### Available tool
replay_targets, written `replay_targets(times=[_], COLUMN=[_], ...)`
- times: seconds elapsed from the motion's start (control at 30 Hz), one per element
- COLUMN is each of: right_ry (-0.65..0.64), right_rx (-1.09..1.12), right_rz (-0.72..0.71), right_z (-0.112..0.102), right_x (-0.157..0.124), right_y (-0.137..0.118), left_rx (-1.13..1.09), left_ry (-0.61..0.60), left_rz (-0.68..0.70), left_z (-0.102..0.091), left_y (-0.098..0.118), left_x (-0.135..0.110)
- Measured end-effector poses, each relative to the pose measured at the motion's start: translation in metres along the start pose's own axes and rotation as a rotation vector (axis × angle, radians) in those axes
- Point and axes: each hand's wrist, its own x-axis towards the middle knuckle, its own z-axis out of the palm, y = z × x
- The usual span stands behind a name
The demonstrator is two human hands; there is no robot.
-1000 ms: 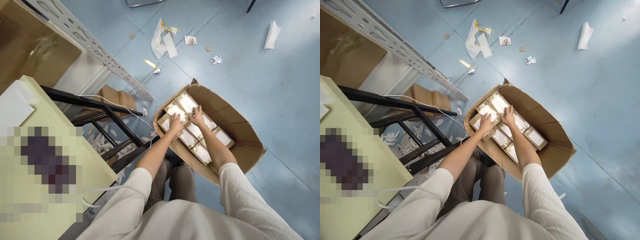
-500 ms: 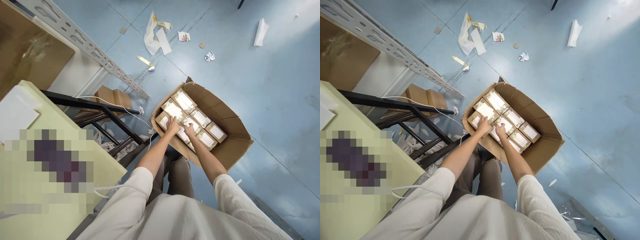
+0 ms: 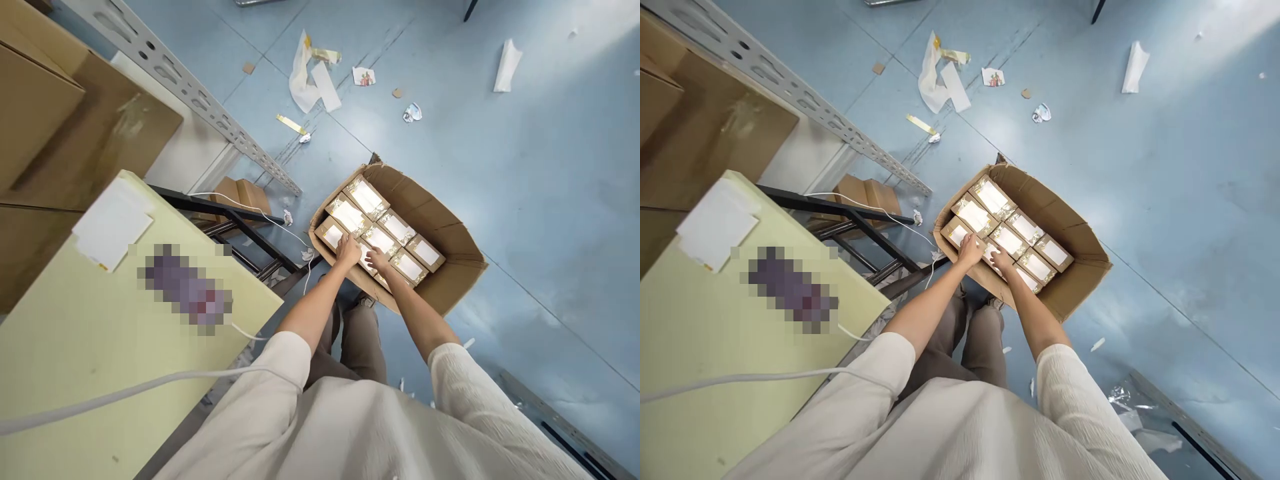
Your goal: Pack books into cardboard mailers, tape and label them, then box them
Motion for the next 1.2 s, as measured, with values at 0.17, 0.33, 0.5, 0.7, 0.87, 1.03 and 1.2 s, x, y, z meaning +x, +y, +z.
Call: replay_targets(times=[0.17, 0.33, 0.5, 0.7, 0.87, 1.03, 1.2], right_ry=[0.111, 0.139, 0.151, 0.119, 0.011, -0.063, -0.231], right_rx=[0.029, 0.06, 0.038, -0.007, -0.048, -0.113, -0.208], right_rz=[0.129, 0.039, -0.049, -0.138, -0.248, -0.356, -0.385], right_z=[-0.049, -0.096, -0.113, -0.091, -0.075, -0.059, -0.024], right_x=[-0.066, -0.145, -0.211, -0.267, -0.3, -0.315, -0.326], right_y=[-0.049, -0.119, -0.192, -0.255, -0.29, -0.316, -0.323], left_rx=[-0.006, -0.024, -0.057, -0.107, -0.16, -0.213, -0.275], left_ry=[-0.034, -0.002, 0.038, 0.085, 0.138, 0.335, 0.486], left_rz=[0.137, 0.321, 0.397, 0.474, 0.485, 0.426, 0.293], left_z=[-0.039, -0.108, -0.182, -0.237, -0.257, -0.264, -0.247], left_y=[0.044, 0.075, 0.08, 0.036, -0.014, -0.042, -0.069], left_x=[-0.066, -0.135, -0.204, -0.284, -0.335, -0.369, -0.408])
